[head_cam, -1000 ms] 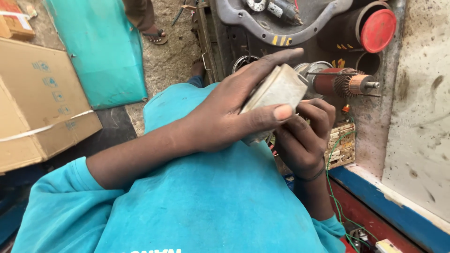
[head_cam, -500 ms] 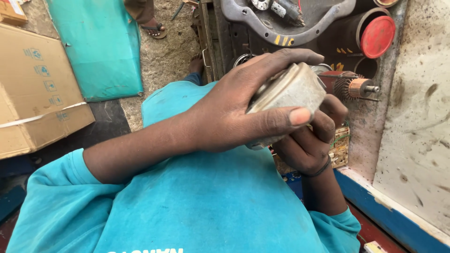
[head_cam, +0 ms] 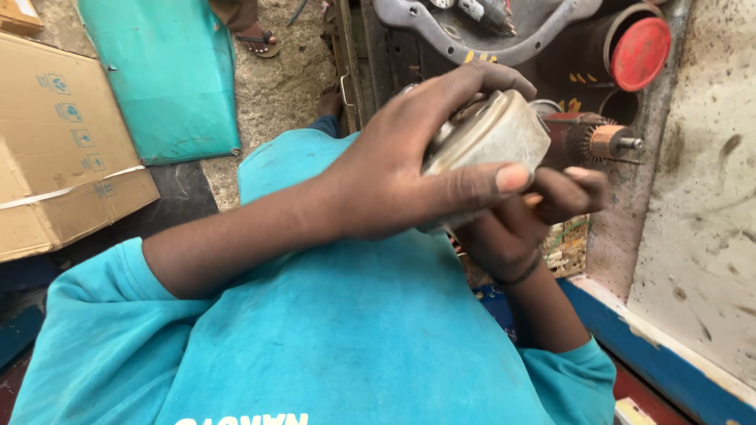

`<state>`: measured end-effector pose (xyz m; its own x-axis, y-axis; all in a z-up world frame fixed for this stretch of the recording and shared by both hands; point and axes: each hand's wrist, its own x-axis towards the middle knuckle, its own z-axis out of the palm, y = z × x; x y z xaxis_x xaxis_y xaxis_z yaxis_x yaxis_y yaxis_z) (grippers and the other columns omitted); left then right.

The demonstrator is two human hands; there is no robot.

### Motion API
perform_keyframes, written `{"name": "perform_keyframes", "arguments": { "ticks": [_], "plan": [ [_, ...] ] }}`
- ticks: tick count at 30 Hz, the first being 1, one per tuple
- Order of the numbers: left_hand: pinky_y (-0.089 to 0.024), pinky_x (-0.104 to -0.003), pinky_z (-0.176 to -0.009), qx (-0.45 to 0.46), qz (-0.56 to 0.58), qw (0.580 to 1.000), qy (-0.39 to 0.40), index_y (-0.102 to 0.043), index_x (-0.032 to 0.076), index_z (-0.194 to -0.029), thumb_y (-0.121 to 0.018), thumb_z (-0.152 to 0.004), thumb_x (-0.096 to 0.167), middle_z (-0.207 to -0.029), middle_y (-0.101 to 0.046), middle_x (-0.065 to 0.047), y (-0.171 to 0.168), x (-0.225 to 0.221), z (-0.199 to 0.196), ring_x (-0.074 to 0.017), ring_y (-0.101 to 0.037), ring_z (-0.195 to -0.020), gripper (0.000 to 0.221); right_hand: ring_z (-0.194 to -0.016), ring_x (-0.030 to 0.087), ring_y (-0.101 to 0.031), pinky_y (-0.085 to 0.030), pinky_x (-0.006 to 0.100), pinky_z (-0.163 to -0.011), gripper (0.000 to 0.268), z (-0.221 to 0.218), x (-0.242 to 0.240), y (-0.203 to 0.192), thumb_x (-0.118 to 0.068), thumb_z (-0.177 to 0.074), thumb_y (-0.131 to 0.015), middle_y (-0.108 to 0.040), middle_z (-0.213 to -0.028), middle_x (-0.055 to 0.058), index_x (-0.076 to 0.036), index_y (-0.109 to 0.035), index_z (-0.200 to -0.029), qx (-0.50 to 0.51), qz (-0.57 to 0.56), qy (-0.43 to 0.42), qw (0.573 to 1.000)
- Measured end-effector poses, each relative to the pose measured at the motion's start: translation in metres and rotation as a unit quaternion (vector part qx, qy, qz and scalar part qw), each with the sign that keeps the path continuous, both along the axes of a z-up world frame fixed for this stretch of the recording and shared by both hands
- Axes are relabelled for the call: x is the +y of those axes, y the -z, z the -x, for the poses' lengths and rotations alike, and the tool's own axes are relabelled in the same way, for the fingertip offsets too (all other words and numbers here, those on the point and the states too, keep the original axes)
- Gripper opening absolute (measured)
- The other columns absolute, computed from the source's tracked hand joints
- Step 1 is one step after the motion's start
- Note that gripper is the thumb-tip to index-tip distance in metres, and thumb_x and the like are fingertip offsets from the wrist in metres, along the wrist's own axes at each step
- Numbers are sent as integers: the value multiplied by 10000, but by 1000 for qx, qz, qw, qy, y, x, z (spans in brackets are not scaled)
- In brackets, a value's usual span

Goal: Inspecting and assembling various components of a small motor or alternator housing.

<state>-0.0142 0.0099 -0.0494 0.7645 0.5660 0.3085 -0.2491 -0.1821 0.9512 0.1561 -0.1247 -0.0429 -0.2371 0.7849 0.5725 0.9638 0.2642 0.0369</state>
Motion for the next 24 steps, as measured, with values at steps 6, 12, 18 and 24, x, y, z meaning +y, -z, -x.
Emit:
{"name": "perform_keyframes", "arguments": {
  "ticks": [6,12,18,24],
  "plan": [
    [-514,-289,-1036,-46,93,994,27,-515,84,-1427,-573,-1036,595,-1260,-655,-76,1,10,-9,-168,-651,-1148,646,-1027,307,-552,-406,470,-919,101,30,7,-14,-106,-867,-705,-743,-974,94,-29,-735,-927,320,161,79,930],
    [-509,-296,-1090,-45,51,998,13,-527,71,-1436,-598,-1056,537,-1321,-662,-72,17,10,-15,-152,-646,-1214,606,-1079,325,-521,-349,474,-950,94,-5,3,20,-66,-906,-767,-737,-1064,90,-39,-753,-995,76,70,22,994],
    [-490,-333,-1092,-41,127,991,10,-535,44,-1429,-614,-1024,586,-1332,-617,-113,26,9,-20,-201,-611,-1225,681,-1086,344,-568,-380,496,-989,111,11,-1,19,13,-880,-688,-722,-1090,112,-9,-728,-981,170,99,10,980],
    [-474,-305,-1108,-134,58,989,9,-471,93,-1470,-555,-1034,671,-1395,-583,-78,22,5,-25,-168,-580,-1271,728,-1001,240,-529,-417,388,-922,96,21,-8,-3,7,-933,-725,-690,-1030,25,-79,-693,-962,581,199,43,788]
  ]
}}
